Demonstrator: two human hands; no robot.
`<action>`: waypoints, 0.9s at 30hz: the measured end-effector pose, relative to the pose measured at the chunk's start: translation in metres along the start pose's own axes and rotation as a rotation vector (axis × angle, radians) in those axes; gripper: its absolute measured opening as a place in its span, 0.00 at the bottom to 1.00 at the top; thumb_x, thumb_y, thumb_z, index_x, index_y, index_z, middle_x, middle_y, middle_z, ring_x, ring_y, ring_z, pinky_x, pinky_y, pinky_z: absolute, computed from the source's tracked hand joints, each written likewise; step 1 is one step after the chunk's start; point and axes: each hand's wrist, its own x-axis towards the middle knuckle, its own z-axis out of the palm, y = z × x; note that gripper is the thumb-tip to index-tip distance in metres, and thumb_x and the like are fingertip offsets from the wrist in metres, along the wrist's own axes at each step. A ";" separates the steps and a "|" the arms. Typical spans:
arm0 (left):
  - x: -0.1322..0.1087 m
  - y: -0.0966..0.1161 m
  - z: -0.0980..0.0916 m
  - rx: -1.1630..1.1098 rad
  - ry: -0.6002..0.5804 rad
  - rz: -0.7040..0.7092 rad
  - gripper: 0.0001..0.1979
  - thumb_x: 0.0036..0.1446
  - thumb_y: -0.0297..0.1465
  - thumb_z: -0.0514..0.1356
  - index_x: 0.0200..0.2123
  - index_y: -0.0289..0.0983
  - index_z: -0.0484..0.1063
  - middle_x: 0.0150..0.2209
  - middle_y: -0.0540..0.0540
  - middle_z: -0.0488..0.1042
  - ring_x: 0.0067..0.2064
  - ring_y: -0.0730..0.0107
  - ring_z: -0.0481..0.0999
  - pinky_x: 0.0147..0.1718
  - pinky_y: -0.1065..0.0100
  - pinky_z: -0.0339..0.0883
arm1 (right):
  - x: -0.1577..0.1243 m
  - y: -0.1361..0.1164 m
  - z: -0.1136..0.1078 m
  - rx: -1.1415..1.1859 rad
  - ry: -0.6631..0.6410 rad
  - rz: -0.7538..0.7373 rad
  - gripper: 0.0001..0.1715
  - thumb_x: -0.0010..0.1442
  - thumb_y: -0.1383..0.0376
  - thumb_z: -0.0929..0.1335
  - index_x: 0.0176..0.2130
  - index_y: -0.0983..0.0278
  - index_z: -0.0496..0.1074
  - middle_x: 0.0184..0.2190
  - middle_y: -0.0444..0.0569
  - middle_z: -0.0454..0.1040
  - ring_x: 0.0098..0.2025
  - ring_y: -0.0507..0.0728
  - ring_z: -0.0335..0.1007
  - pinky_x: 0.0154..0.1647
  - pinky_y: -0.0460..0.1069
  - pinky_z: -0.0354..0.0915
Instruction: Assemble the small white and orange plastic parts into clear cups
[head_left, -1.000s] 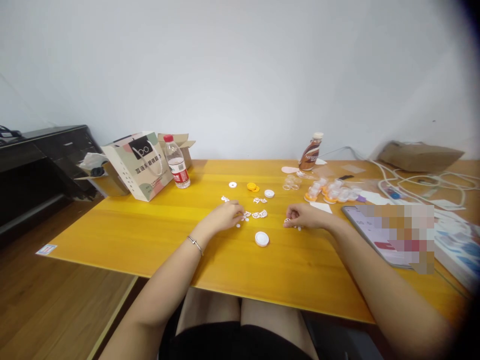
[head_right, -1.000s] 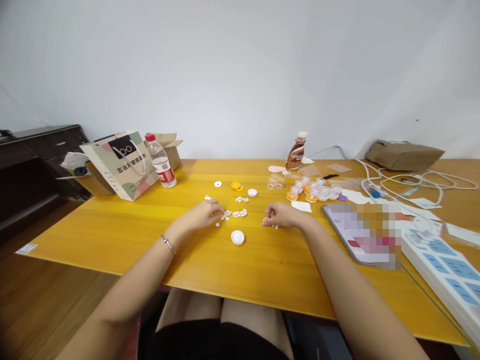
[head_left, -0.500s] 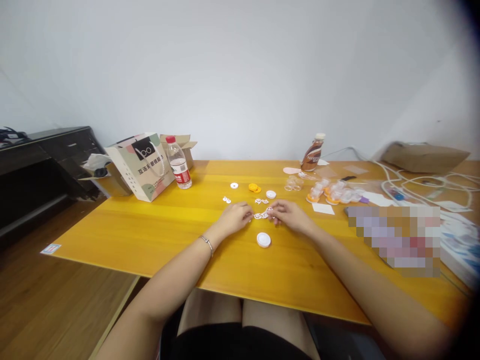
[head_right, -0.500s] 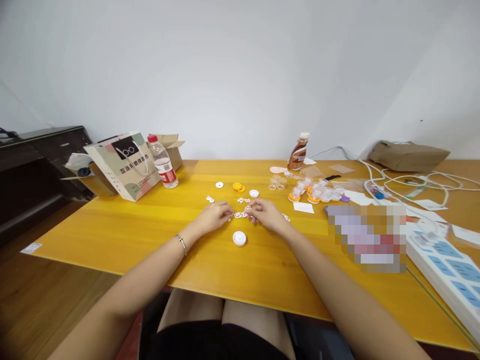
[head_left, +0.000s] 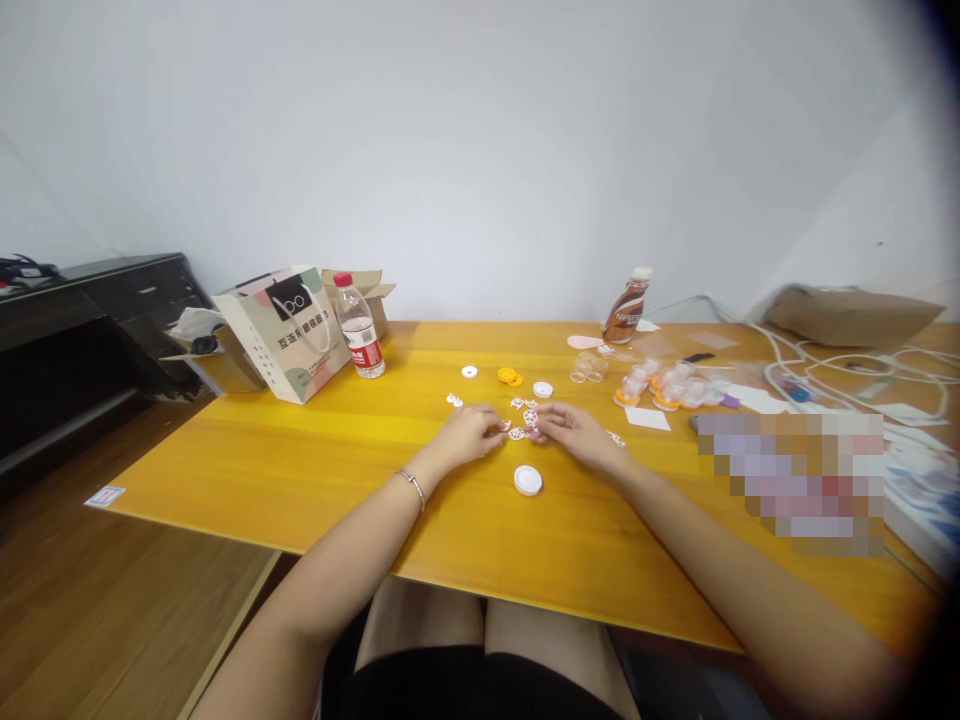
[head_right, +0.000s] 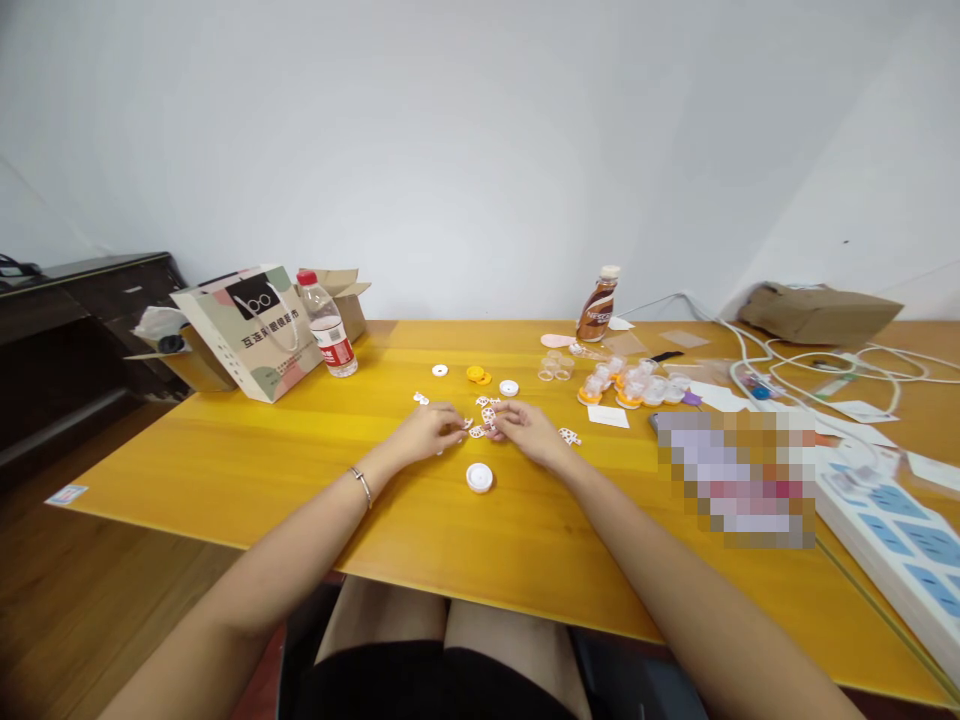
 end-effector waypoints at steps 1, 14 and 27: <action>0.000 -0.001 0.001 -0.002 0.004 -0.001 0.09 0.53 0.32 0.54 0.33 0.35 0.72 0.32 0.45 0.71 0.35 0.69 0.69 0.36 0.70 0.61 | 0.000 0.000 0.001 0.020 0.002 0.012 0.09 0.50 0.65 0.67 0.34 0.63 0.65 0.27 0.46 0.75 0.31 0.52 0.73 0.39 0.50 0.68; 0.005 -0.003 0.007 -0.136 0.207 -0.055 0.02 0.47 0.26 0.55 0.27 0.34 0.66 0.31 0.48 0.67 0.35 0.72 0.67 0.36 0.71 0.61 | -0.001 0.002 0.002 0.167 0.008 0.062 0.09 0.49 0.69 0.68 0.35 0.63 0.66 0.29 0.48 0.76 0.33 0.53 0.74 0.45 0.51 0.68; 0.008 0.024 0.011 -0.708 0.247 -0.183 0.08 0.51 0.33 0.57 0.30 0.33 0.68 0.30 0.47 0.72 0.33 0.75 0.70 0.35 0.72 0.62 | -0.005 -0.004 0.008 0.243 -0.052 0.097 0.05 0.52 0.68 0.65 0.33 0.64 0.69 0.34 0.49 0.76 0.37 0.53 0.74 0.48 0.51 0.67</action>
